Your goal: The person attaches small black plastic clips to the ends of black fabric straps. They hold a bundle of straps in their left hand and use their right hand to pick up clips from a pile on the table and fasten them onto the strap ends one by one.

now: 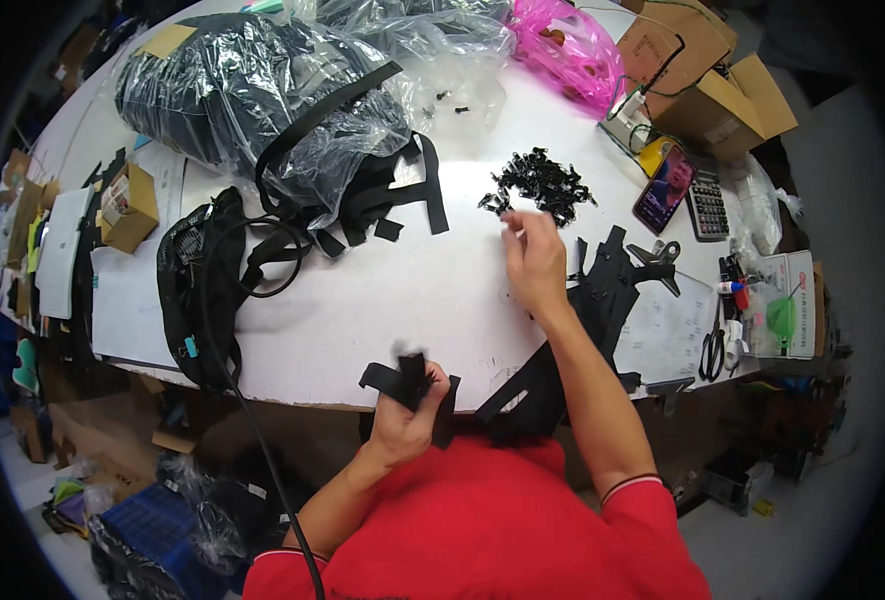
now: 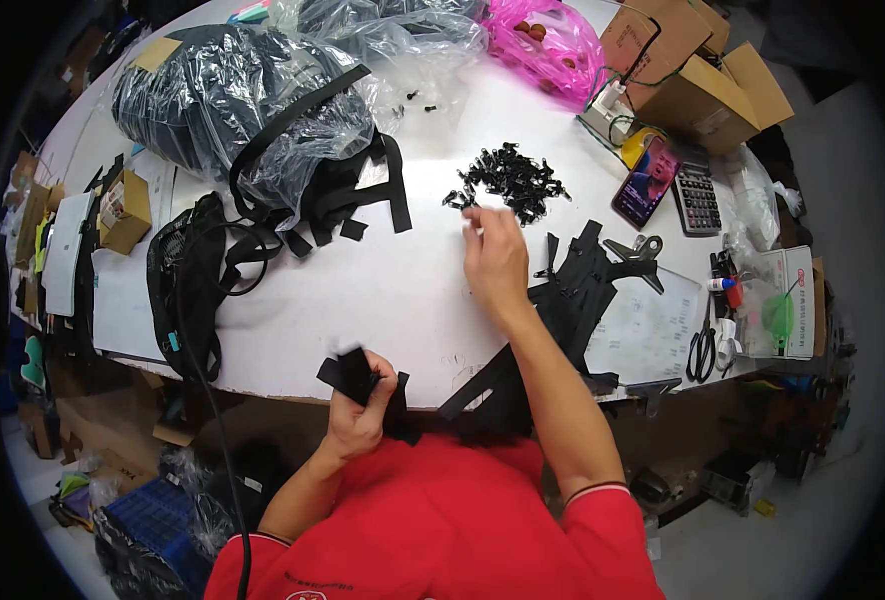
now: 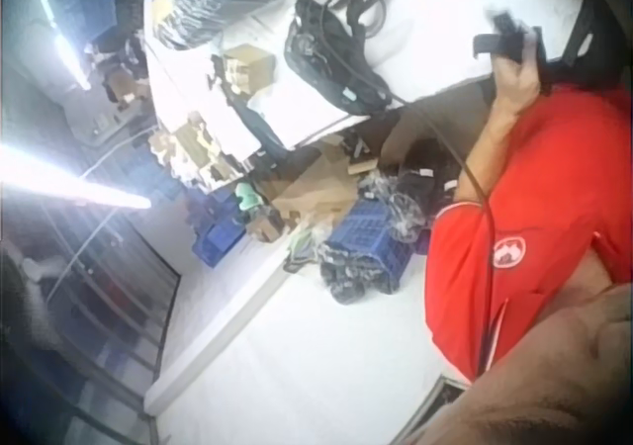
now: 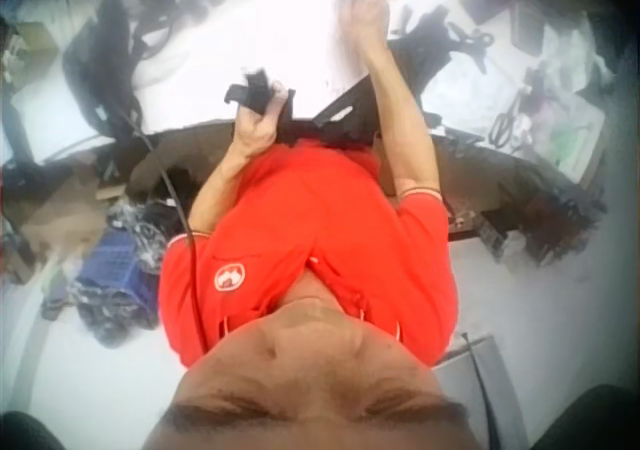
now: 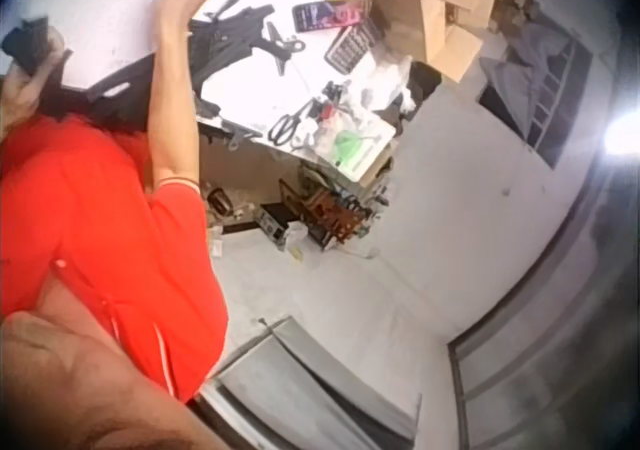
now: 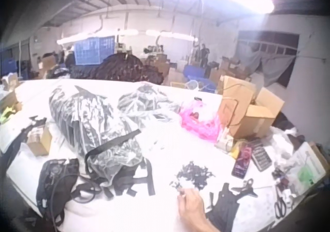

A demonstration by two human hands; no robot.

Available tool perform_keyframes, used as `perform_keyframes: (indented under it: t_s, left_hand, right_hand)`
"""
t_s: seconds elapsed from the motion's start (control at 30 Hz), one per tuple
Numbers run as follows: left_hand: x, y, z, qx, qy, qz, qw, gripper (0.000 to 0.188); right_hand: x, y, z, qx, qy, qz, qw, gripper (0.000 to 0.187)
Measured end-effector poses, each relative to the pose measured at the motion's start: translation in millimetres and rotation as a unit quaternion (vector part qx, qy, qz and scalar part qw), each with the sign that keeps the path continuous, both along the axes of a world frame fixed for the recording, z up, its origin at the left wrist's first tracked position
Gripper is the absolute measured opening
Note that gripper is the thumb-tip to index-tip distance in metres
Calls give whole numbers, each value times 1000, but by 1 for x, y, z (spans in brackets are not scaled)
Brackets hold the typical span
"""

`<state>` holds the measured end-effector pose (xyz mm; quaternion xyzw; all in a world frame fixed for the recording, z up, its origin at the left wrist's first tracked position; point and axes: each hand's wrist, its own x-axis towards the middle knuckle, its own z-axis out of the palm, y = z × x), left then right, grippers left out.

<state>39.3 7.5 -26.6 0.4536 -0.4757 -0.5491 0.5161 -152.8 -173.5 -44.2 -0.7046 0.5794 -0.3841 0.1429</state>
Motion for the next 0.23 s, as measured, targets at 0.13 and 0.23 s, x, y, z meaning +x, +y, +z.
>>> perform_keyframes:
  t_s: [0.13,0.23]
  left_hand:
    - [6,4,0,26,20,-8,999,7]
    - [11,8,-8,-34,-4,-18,999,10]
  right_hand:
    - [4,-33,-5,-25,119,-17,992,11]
    - [1,-27,-7,-15,114,9,993,10]
